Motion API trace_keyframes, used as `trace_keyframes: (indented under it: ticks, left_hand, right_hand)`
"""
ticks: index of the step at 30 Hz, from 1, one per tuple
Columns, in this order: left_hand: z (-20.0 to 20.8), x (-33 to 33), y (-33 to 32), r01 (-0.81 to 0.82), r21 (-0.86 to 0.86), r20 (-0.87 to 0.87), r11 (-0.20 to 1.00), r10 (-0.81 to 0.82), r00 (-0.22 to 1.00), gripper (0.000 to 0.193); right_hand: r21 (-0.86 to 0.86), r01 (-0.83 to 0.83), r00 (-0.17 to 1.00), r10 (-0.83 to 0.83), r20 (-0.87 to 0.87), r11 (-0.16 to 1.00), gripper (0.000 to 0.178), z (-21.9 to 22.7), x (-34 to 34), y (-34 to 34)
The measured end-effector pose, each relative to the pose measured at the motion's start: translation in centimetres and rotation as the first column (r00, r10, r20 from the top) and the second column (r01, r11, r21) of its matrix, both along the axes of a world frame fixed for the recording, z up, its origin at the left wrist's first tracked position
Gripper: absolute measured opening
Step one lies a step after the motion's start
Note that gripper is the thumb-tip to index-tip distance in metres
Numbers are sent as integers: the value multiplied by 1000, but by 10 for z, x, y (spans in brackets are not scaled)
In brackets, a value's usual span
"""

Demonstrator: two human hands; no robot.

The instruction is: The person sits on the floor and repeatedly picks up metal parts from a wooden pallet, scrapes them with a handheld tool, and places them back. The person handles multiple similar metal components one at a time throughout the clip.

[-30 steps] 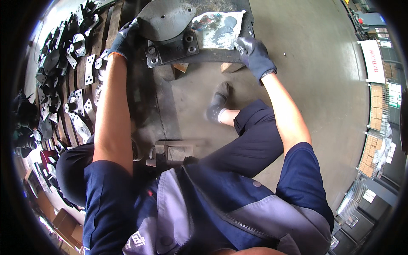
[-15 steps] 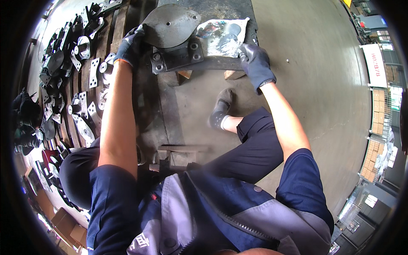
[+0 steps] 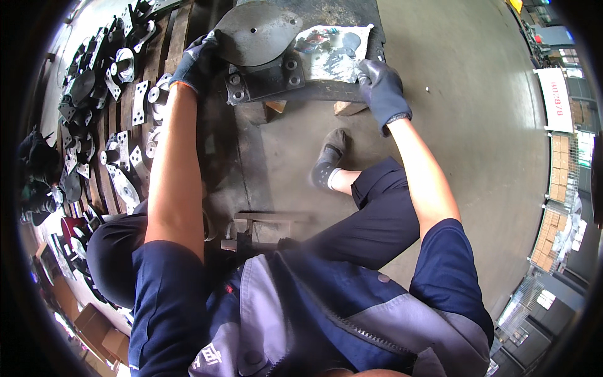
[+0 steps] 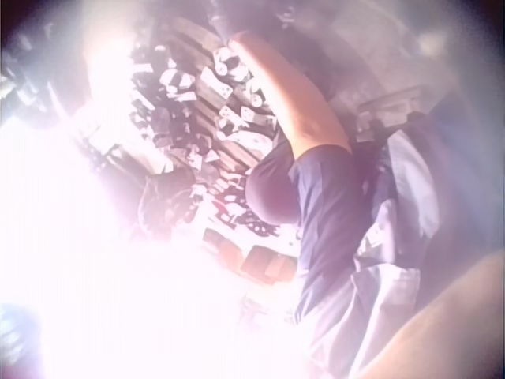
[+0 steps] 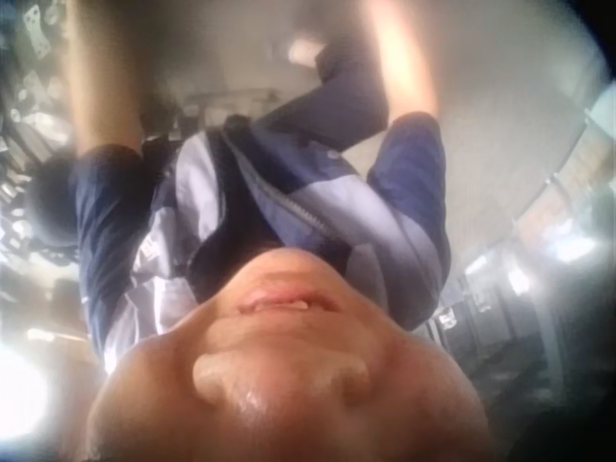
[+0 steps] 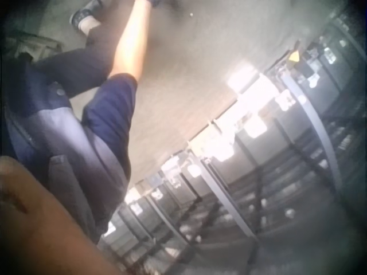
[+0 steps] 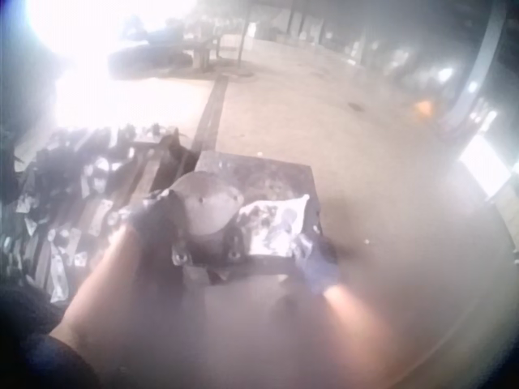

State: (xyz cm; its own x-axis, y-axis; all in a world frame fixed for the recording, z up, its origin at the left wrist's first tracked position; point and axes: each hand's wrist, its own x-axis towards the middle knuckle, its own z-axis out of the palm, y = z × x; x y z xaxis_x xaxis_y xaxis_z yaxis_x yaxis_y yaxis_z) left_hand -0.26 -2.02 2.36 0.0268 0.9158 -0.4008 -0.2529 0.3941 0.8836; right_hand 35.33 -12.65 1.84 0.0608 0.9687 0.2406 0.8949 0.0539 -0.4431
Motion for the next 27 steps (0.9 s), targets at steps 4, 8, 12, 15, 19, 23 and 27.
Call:
trace_keyframes:
  ticks: [4, 8, 12, 15, 19, 23, 27]
  left_hand:
    - [1, -1, 2, 18, 7, -28, 1000, -18, 999, 28]
    - [-6, -3, 3, 9, 22, 12, 1000, -10, 1000, 30]
    - [-10, -5, 4, 35, 43, 11, 998, -35, 999, 31]
    - [-10, -6, 5, 125, 151, -16, 981, -124, 992, 32]
    - [14, -15, 22, 299, 22, -226, 954, -286, 931, 37]
    - [3, 8, 26, 261, 248, -324, 933, -174, 930, 52]
    - [-2, 2, 39, 363, 249, -405, 898, -244, 881, 54]
  right_hand:
    - [-42, -82, 996, 83, 28, 996, 25, -2, 2, 5]
    - [-90, -168, 986, 169, 7, 982, 26, -1, 3, 6]
    - [-145, -182, 975, 160, -151, 972, 25, 6, 6, 5]
    - [-104, -36, 999, 36, -6, 994, 27, 13, -1, 4]
    - [-112, -123, 992, 119, -47, 986, 28, 8, -1, 10]
    - [-116, -196, 980, 192, -49, 974, 26, 5, -1, 13]
    - [-98, -310, 917, 270, -295, 946, 21, -4, 12, 8]
